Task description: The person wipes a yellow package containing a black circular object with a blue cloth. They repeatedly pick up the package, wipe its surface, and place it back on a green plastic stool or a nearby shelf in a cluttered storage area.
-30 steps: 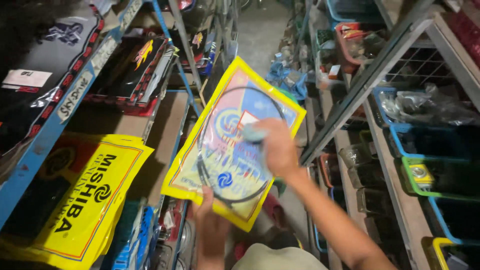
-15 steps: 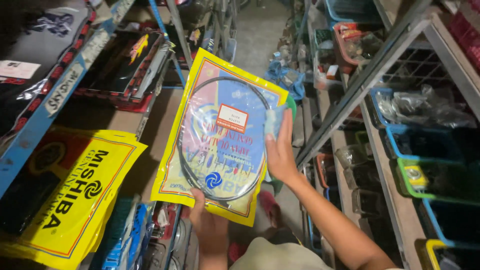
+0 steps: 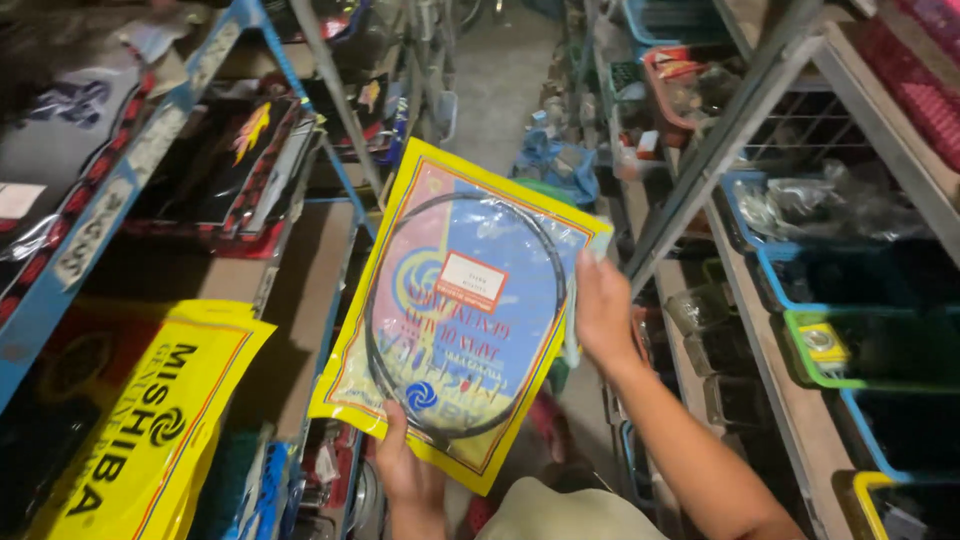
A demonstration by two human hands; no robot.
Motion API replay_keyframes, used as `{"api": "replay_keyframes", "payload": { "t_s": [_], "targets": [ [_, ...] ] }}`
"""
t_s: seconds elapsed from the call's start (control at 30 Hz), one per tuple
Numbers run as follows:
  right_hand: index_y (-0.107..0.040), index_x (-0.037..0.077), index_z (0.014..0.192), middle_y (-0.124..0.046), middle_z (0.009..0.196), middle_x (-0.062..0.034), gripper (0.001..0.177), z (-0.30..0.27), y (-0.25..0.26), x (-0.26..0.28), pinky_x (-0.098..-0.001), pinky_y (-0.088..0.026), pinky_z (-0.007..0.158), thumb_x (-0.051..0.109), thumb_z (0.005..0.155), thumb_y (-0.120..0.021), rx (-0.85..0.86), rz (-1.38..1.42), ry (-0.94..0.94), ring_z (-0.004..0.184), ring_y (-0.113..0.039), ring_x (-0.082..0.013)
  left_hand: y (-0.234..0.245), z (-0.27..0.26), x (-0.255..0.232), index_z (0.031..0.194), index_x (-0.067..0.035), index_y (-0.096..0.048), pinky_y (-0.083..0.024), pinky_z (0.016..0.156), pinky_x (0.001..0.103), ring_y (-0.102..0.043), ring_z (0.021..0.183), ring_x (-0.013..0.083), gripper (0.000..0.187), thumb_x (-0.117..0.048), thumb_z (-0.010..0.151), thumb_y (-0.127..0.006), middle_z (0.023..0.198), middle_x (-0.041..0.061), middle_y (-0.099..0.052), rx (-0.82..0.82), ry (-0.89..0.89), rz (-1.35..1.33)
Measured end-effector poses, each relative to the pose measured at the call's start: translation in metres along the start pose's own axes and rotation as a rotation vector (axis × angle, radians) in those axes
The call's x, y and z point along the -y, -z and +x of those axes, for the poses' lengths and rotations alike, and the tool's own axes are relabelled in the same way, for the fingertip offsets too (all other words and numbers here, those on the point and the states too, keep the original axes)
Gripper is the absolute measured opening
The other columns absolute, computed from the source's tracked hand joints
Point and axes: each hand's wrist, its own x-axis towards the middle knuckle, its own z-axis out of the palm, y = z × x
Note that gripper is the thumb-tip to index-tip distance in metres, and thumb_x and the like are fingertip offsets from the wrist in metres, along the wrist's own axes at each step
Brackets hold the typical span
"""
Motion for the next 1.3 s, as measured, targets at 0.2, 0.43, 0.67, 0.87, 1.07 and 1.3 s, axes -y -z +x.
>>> {"api": "replay_keyframes", "payload": {
  "t_s": [0.2,0.43,0.67,0.87,1.07,1.3],
  "targets": [
    [-0.063,-0.002,0.102,-0.065,0.086,-0.0075,0.031,-0.05,-0.008,-0.018,-0.0321,-0.048,0.066,0.02,0.109,-0.041,0.05,-0.052,-0.023,0.073,-0.054,-0.0148,-0.048,-0.013,0.001,0.151,0.005,-0.043,-0.044,0.104,0.045,-0.056,0.123,0.0306,0.057,-0.026,0.105,-0.036,0.146,0.021,-0.056,-0.029,0.013,0.047],
    [-0.061,0.004,0.084,-0.052,0.063,0.0001,0.023,-0.061,0.005,-0.044,-0.03,-0.033,0.044,0.006,0.103,-0.048,0.053,-0.022,0.184,0.052,-0.042,-0.01,-0.01,-0.007,0.006,0.15,0.005,-0.046,-0.048,0.101,0.046,-0.06,0.12,0.032,0.055,-0.024,0.103,-0.043,0.143,0.021,-0.059,0.068,0.013,0.05],
    [-0.062,0.002,0.096,-0.063,0.083,-0.0065,0.035,0.014,0.073,-0.024,-0.028,-0.047,0.063,0.027,0.113,-0.047,-0.253,-0.132,-0.139,0.07,-0.054,-0.012,0.024,-0.012,0.012,0.15,-0.001,-0.048,-0.049,0.092,0.043,-0.063,0.109,0.0302,0.05,-0.014,0.102,-0.048,0.134,0.018,-0.063,-0.041,0.044,0.1],
    [-0.054,0.004,0.122,-0.069,0.108,-0.0107,0.033,0.004,0.065,0.011,-0.0289,-0.054,0.082,0.028,0.114,-0.034,-0.334,0.172,-0.067,0.086,-0.064,-0.016,0.038,-0.01,0.01,0.152,-0.004,-0.043,-0.051,0.089,0.039,-0.063,0.105,0.0267,0.056,-0.01,0.098,-0.054,0.131,0.016,-0.062,-0.017,-0.155,0.096],
    [-0.051,-0.002,0.142,-0.059,0.138,-0.0139,0.05,-0.053,0.011,0.022,-0.0385,-0.045,0.105,0.034,0.111,-0.036,0.14,0.756,-0.417,0.119,-0.056,-0.0219,0.028,0.044,0.054,0.12,-0.006,-0.067,-0.038,0.109,0.052,-0.065,0.118,0.0297,0.03,-0.02,0.094,-0.062,0.122,0.01,-0.072,0.28,-0.601,1.096],
    [-0.056,-0.007,0.138,-0.068,0.129,-0.0225,0.045,-0.053,0.01,0.017,-0.0413,-0.055,0.092,0.004,0.094,-0.056,0.245,0.938,-0.596,0.107,-0.068,-0.0313,-0.06,-0.019,0.007,0.121,-0.042,-0.071,-0.013,0.111,0.086,-0.043,0.14,0.0329,0.037,-0.029,0.086,-0.07,0.14,-0.018,-0.058,0.616,-1.175,1.763]
  ]
}}
